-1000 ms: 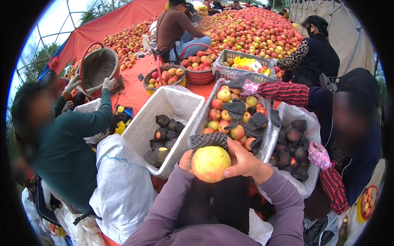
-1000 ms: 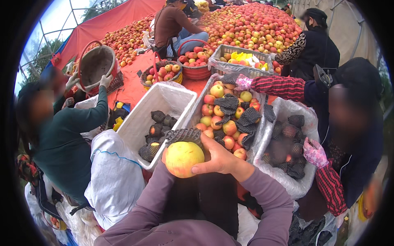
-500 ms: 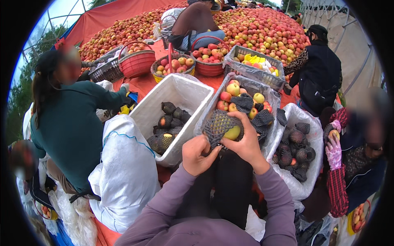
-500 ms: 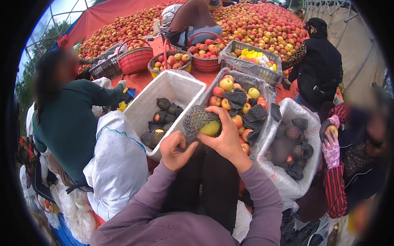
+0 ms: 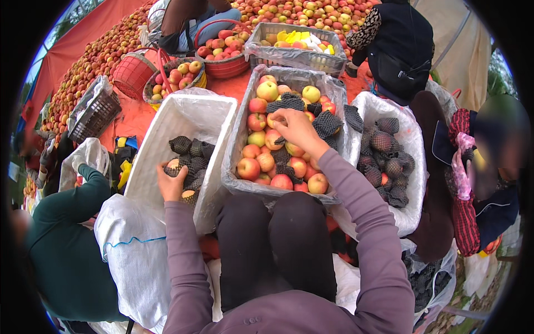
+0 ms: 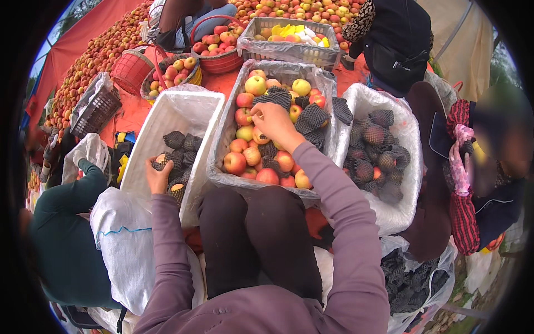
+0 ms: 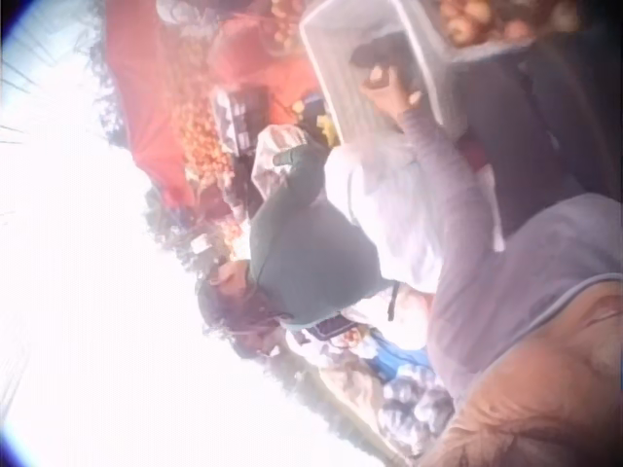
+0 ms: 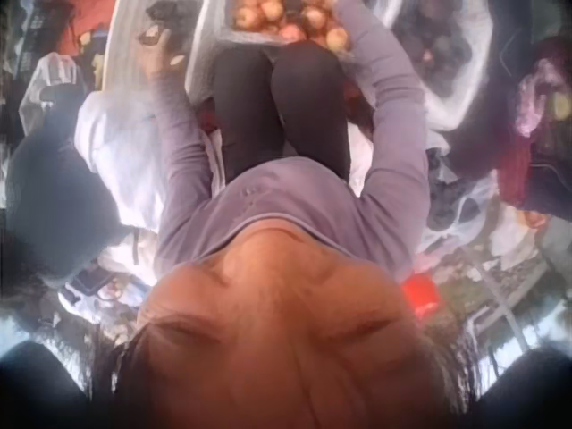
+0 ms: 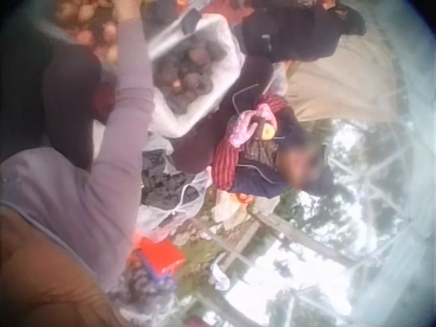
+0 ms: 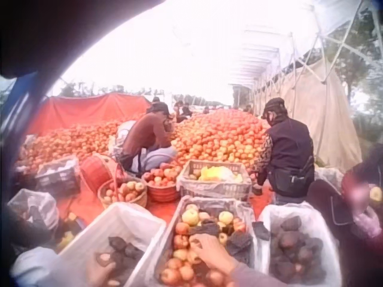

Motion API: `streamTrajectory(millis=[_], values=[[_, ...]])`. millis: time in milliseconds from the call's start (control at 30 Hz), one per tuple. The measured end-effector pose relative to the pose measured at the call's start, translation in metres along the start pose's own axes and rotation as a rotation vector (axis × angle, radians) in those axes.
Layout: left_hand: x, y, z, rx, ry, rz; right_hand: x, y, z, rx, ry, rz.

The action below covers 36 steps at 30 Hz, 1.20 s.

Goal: The person sits at a fruit packing station and repeatedly picks apples from a central crate. They place each apple into a protective foam net and then transfer the netted apple into a white styrofoam container. The process is repeated continuously throughout the clip.

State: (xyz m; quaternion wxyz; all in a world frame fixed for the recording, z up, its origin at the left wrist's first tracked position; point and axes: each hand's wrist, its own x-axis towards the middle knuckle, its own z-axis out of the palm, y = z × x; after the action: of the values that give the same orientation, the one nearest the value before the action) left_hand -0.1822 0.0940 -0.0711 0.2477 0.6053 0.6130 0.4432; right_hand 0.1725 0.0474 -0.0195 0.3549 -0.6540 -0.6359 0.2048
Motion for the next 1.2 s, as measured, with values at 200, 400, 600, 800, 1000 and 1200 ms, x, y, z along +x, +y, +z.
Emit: streamTrajectory(millis=[200, 400, 600, 800, 1000, 1200], values=[[0.005, -0.098, 0.032, 0.356, -0.106, -0.069, 0.062, 0.066, 0.044, -0.594, 0.222, -0.080], [-0.002, -0.028, 0.034, 0.149, -0.026, 0.118, 0.079, 0.088, 0.036, -0.757, 0.142, 0.072], [-0.033, 0.104, 0.063, -0.552, -0.497, 0.028, -0.001, 0.016, -0.009, -0.237, 0.351, -0.062], [-0.056, 0.170, 0.091, -0.615, -0.703, 0.235, -0.082, -0.080, -0.018, 0.593, 0.140, -0.172], [-0.097, 0.179, 0.070, -0.827, -0.687, 0.001, -0.108, -0.086, -0.020, 0.955, 0.131, -0.062], [-0.112, 0.182, 0.045, -0.798, -0.841, 0.128, -0.121, -0.078, -0.019, 1.138, 0.022, 0.048]])
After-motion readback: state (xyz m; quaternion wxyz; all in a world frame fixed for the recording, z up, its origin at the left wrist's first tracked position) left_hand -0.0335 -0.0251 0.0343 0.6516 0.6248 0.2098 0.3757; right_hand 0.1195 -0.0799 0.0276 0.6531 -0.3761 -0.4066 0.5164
